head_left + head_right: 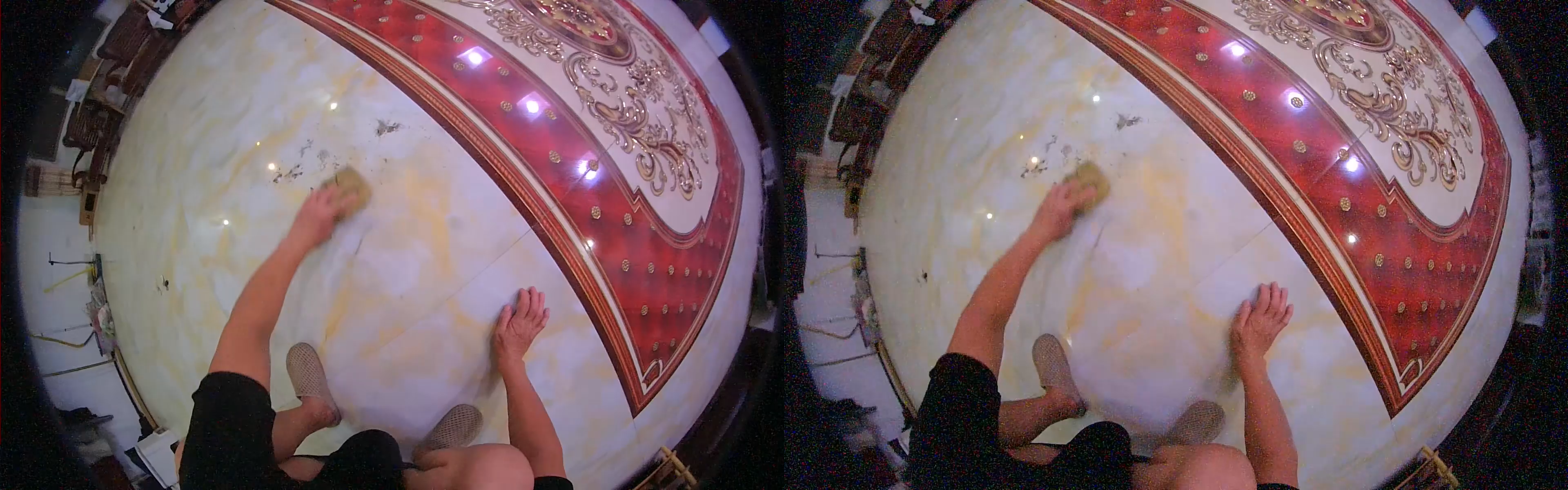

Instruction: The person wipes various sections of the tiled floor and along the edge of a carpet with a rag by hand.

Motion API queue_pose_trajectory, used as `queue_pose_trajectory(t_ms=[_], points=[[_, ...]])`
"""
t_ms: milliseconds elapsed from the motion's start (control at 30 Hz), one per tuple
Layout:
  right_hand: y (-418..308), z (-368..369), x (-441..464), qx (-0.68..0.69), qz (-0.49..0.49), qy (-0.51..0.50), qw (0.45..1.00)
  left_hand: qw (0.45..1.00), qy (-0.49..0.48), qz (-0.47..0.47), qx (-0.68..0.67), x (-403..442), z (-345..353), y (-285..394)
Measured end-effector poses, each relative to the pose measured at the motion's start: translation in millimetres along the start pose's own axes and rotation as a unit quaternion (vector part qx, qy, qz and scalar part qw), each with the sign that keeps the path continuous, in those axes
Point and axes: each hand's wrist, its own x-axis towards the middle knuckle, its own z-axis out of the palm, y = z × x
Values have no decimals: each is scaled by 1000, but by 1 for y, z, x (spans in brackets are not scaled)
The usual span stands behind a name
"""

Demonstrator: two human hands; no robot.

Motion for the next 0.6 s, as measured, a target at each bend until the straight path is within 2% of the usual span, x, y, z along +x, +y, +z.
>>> queue_pose_trajectory(t_ms=[100,200,267,300,367,433,467,567,600], points=[[2,2,2,4,-7,5,1000,996,15,-79,47,71,-32,-22],[3,2,-1,8,-9,6,1000,986,166,-31,0,94,-58,16],[5,4,0,-1,-12,11,1000,973,195,83,-91,85,-38,46],[5,3,1,0,-10,9,1000,963,156,84,-202,77,-43,85],[5,2,0,4,-8,3,1000,942,85,128,-300,34,-22,144],[6,3,-1,-2,-10,-1,1000,939,74,272,-195,-9,4,183],[7,4,1,-5,-10,-3,1000,925,82,365,-69,-19,19,190],[5,1,-1,2,-17,7,1000,921,45,353,-161,21,30,176],[5,2,-4,-1,-14,2,1000,934,33,310,-175,39,33,166]])
